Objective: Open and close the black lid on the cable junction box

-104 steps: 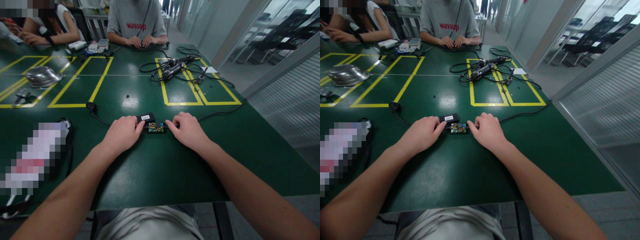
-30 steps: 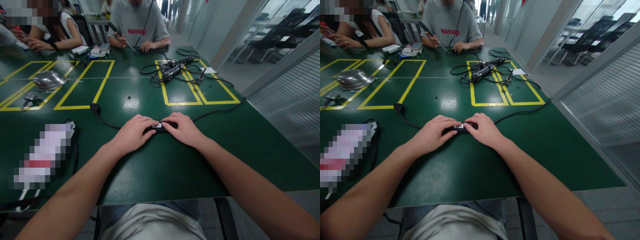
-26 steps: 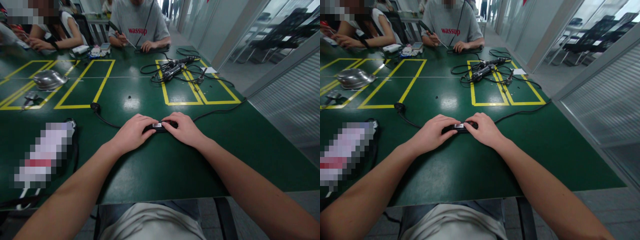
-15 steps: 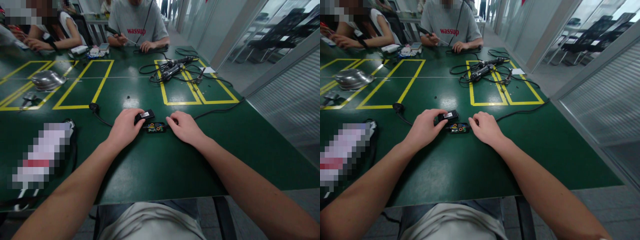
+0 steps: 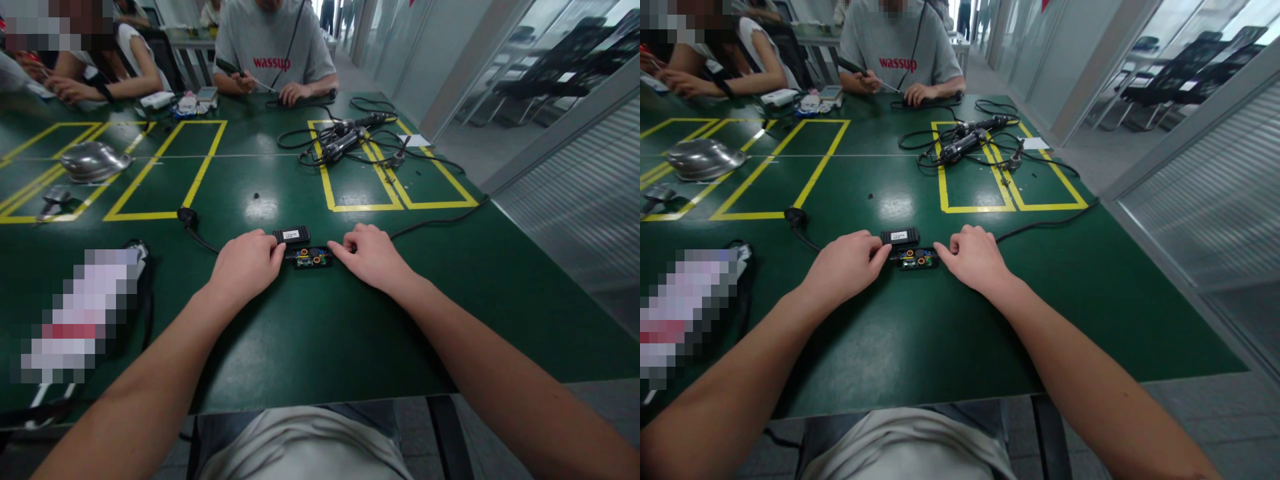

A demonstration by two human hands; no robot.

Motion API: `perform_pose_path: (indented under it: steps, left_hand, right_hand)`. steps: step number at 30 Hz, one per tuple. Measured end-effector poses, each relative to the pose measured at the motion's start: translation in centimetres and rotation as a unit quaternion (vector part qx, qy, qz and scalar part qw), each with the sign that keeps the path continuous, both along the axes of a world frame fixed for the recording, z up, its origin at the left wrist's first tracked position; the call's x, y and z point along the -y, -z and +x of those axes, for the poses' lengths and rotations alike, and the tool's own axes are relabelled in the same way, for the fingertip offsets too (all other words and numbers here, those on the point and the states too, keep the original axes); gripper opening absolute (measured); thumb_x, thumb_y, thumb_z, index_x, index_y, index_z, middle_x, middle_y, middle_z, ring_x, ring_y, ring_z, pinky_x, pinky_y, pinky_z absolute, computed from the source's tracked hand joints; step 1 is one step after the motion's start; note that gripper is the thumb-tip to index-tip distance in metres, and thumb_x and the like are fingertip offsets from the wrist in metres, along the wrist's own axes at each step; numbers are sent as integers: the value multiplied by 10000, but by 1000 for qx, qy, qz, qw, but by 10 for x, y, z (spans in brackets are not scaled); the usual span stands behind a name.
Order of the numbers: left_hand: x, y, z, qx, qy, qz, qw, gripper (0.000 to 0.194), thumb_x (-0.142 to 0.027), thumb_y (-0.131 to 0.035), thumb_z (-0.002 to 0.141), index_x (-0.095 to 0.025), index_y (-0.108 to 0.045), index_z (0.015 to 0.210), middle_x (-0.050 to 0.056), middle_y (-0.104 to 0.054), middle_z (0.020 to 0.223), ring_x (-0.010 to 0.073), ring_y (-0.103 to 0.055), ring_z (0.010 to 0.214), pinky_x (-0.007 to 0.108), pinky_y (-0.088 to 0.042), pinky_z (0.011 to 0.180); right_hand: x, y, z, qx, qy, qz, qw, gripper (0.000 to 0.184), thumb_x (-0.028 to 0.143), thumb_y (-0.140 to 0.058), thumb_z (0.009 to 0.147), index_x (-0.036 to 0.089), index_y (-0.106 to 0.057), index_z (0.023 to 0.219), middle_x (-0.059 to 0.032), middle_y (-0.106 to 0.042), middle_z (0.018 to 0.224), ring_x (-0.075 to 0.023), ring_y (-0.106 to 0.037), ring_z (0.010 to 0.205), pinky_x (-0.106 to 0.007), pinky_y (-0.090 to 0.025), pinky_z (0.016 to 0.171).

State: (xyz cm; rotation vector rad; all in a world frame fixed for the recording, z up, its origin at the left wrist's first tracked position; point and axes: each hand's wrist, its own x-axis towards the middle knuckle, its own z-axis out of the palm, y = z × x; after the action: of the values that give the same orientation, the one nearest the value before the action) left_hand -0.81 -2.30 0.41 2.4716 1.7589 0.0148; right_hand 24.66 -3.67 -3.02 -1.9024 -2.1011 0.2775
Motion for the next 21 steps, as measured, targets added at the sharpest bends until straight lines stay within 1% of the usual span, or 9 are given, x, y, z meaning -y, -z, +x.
perform_pose_path:
  steps: [4,7,9,12,16,19,21]
  left_hand:
    - [1,0,2,-26,1,2,1000,504,-417,-416,1178,-186,-841,1034,168,-799,1031,362,-799,953,468,-630,858]
    - [2,0,4,-13,-1,-6,1000,532,-374,-335,1199,-173,-820,1110,162,-805,1053,346,-801,967,451,-631,881]
    - [1,0,5,-2,-10,-22,1000,515,-351,-325,1201,-170,-802,1132,164,-798,1087,346,-800,1001,452,-628,904]
    - [0,0,6,10,-25,-34,999,427,-365,-404,1197,-179,-775,1101,161,-777,1126,348,-785,1021,452,-618,909]
    - [-1,0,6,42,-33,-12,998,243,-348,-580,1154,-195,-740,1052,135,-744,1119,329,-753,1015,432,-604,903]
    - [-1,3,4,67,-36,11,997,184,-332,-656,1127,-179,-743,1073,140,-734,1139,329,-738,1047,453,-612,959]
    - [-3,8,2,83,-29,41,995,188,-327,-699,1104,-156,-766,1146,164,-738,1206,349,-729,1118,487,-614,1026]
  right_hand:
    - [1,-1,-2,-16,10,12,1000,535,519,-733,1068,254,-571,633,-82,-606,828,-285,-580,862,-421,-436,782]
    - [3,-1,-2,-27,21,37,999,519,488,-761,1054,254,-560,636,-65,-596,811,-270,-576,841,-404,-419,763]
    - [3,1,-2,-34,27,50,998,513,475,-769,1049,253,-558,637,-53,-587,799,-257,-572,825,-393,-413,753]
    - [1,2,-2,-30,27,44,998,531,472,-782,1047,251,-549,625,-49,-580,798,-248,-568,819,-384,-411,745]
    - [0,0,-2,-21,13,8,1000,551,486,-765,1072,248,-558,620,-54,-584,796,-247,-575,816,-389,-423,759]
    - [0,-2,-2,-20,7,-3,1000,550,486,-748,1082,249,-565,621,-62,-599,815,-258,-583,830,-400,-427,769]
    - [0,-4,-2,-17,8,-14,1000,537,469,-739,1087,249,-568,628,-68,-610,833,-266,-586,848,-407,-427,783]
